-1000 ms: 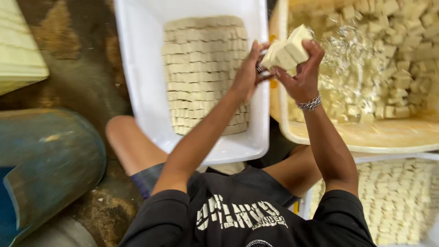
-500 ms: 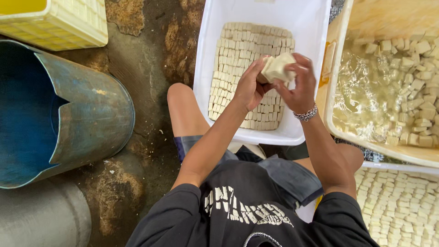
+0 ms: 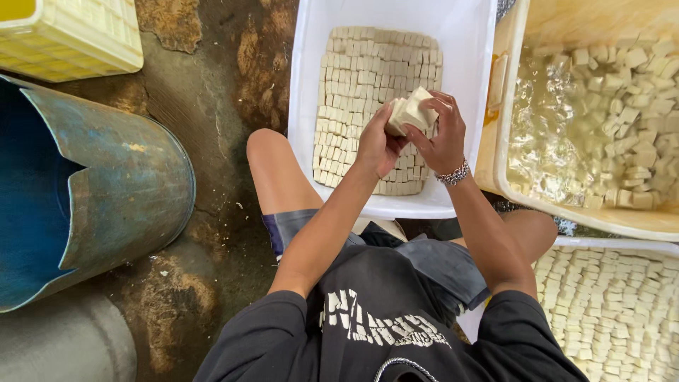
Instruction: The person repeatedly picks up small white cubes from a water-filled tub and arranges them in neat rows inside a white plastic container. The cubes are handled one by one and placed in a grid pattern.
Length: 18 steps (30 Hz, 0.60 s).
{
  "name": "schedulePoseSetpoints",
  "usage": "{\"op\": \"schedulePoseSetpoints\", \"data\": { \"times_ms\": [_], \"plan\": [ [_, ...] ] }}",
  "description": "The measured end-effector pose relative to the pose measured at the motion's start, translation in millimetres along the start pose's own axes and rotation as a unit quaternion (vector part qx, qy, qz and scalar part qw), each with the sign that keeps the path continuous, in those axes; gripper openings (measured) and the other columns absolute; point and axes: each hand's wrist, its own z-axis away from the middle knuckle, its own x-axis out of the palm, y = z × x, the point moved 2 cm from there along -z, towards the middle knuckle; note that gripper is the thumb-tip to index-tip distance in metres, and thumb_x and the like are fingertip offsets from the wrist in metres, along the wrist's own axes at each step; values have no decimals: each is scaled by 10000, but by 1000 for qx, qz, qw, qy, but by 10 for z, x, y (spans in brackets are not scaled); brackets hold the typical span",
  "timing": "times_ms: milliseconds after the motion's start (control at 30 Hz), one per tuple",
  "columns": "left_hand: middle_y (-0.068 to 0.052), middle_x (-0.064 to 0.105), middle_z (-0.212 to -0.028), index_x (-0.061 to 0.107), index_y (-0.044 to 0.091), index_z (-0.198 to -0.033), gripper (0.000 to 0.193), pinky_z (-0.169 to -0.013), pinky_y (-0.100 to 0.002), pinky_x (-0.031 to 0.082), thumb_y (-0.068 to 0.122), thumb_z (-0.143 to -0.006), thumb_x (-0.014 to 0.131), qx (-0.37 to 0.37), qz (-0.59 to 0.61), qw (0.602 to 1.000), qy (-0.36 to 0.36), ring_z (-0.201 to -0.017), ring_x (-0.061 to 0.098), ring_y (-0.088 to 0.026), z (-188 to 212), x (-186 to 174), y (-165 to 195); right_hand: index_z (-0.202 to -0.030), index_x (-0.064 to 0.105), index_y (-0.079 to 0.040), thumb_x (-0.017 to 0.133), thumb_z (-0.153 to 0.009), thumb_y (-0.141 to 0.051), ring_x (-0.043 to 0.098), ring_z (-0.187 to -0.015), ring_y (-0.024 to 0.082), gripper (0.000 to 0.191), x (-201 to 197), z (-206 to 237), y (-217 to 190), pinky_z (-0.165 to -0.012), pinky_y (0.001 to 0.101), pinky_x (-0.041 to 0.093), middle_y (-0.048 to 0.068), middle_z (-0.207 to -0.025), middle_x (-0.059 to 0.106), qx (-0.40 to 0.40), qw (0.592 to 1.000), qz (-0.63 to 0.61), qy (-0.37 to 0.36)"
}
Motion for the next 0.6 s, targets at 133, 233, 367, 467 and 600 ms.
{"op": "schedulePoseSetpoints", "data": {
  "times_ms": [133,233,367,467,600],
  "plan": [
    [-91,659,-1151,575,72,-1316,388,-871,-370,579,362,-1071,493,-14,7,1000,7,-992,666,-197,-138,-132,-83,-1301,518,-55,866,-933,-251,640,-1237,424,543,185,78,169,-1001,485,564,243,-1367,585,-6,1000,-7,-13],
    [-82,673,-1160,580,45,-1315,430,-902,-370,576,400,-1090,486,-8,36,999,5,-1018,671,-194,-293,-213,-53,-1316,489,-30,877,-871,-178,579,-1272,492,608,400,63,334,-1046,522,503,272,-1351,570,-57,998,-8,-31],
    [-110,673,-1088,596,60,-1246,458,-838,-369,565,466,-1115,430,-21,-24,997,67,-932,656,-220,-516,-346,69,-1392,505,-26,855,-837,-111,602,-1266,471,661,748,64,620,-1100,535,501,223,-1372,608,-35,997,45,-53],
    [-108,645,-1070,590,83,-1268,442,-827,-387,554,468,-1135,416,-9,-32,995,97,-916,636,-222,-725,-444,184,-1429,494,-5,862,-913,-151,612,-1275,445,651,1031,116,846,-1074,492,522,229,-1411,594,22,1000,8,-12],
    [-77,673,-1159,587,79,-1341,451,-890,-378,546,436,-1128,413,-15,-56,992,116,-995,646,-193,-1006,-653,21,-1448,477,3,884,-861,-184,580,-1302,432,739,1214,315,1167,-1130,505,478,254,-1410,575,72,996,53,17]
  ]
}}
